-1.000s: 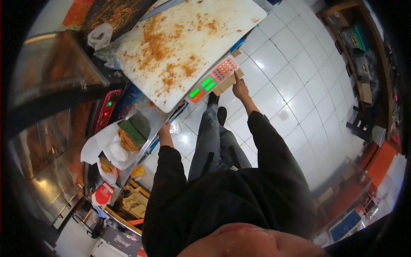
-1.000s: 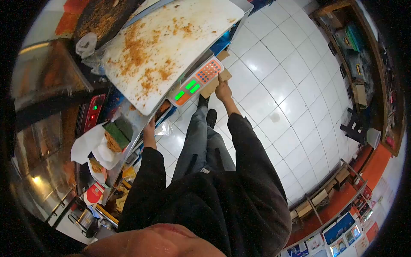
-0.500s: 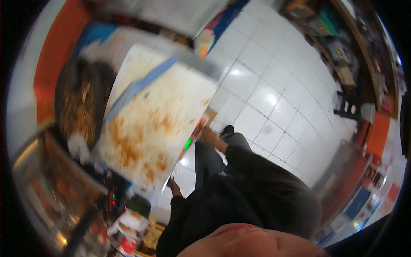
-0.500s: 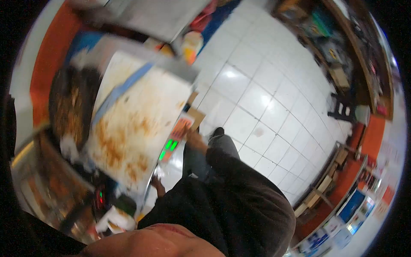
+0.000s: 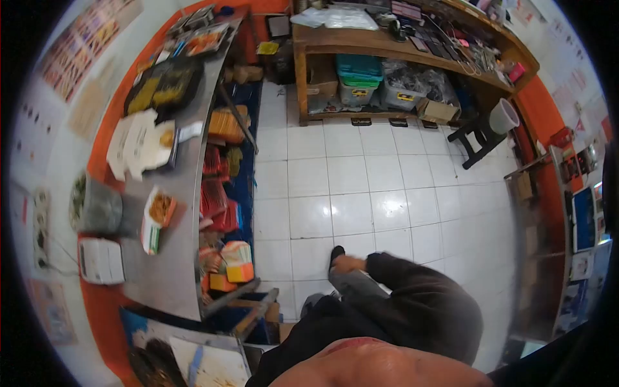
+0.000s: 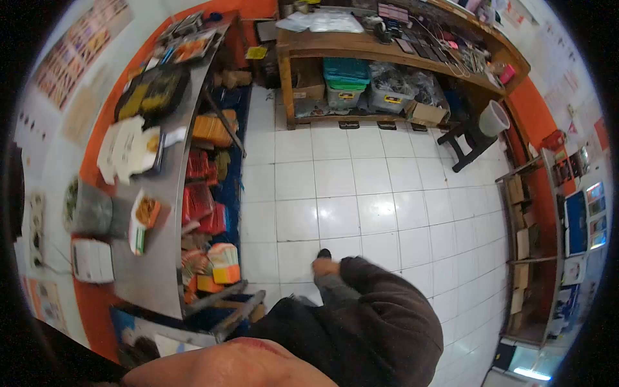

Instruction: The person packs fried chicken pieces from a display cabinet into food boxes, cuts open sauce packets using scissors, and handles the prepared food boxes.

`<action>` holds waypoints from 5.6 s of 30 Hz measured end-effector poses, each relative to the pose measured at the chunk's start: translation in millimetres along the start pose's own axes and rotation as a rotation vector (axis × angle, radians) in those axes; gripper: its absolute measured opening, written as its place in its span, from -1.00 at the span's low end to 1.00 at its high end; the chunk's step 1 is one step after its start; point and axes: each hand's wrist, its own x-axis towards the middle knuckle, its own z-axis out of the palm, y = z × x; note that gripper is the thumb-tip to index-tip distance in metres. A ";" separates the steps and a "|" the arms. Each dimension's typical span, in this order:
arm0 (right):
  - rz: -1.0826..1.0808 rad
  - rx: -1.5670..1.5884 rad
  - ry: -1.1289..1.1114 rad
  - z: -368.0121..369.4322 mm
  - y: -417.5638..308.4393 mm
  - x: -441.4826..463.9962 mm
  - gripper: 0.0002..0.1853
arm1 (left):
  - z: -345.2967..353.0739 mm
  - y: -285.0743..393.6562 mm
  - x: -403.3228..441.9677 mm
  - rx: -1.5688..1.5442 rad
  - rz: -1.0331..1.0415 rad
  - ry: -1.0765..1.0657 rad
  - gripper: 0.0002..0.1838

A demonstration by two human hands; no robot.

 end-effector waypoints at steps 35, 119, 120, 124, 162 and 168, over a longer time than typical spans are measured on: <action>0.225 0.696 1.015 -840.5 479.2 82.4 -0.65 | 552.1 1052.1 334.0 -0.112 0.990 -0.430 -0.88; -0.616 -0.797 0.682 -1136.6 -96.3 985.9 -0.77 | 549.2 744.0 194.7 -0.821 -1.232 0.784 -0.65; -0.619 -0.784 0.769 -1117.6 -103.4 970.5 -0.77 | 558.3 739.3 196.8 -0.869 -1.240 0.805 -0.65; -0.710 -0.538 1.156 -1003.7 -154.4 879.6 -0.76 | 577.2 688.2 207.6 -0.959 -1.213 0.908 -0.65; -0.984 -0.276 -1.515 205.1 -555.6 -338.7 -0.83 | 555.0 -38.1 -367.6 -0.516 -1.322 1.210 -0.70; -1.008 -0.257 -1.425 313.9 -627.2 -392.4 -0.85 | 309.3 -341.8 -591.8 -1.340 -0.849 1.951 -0.81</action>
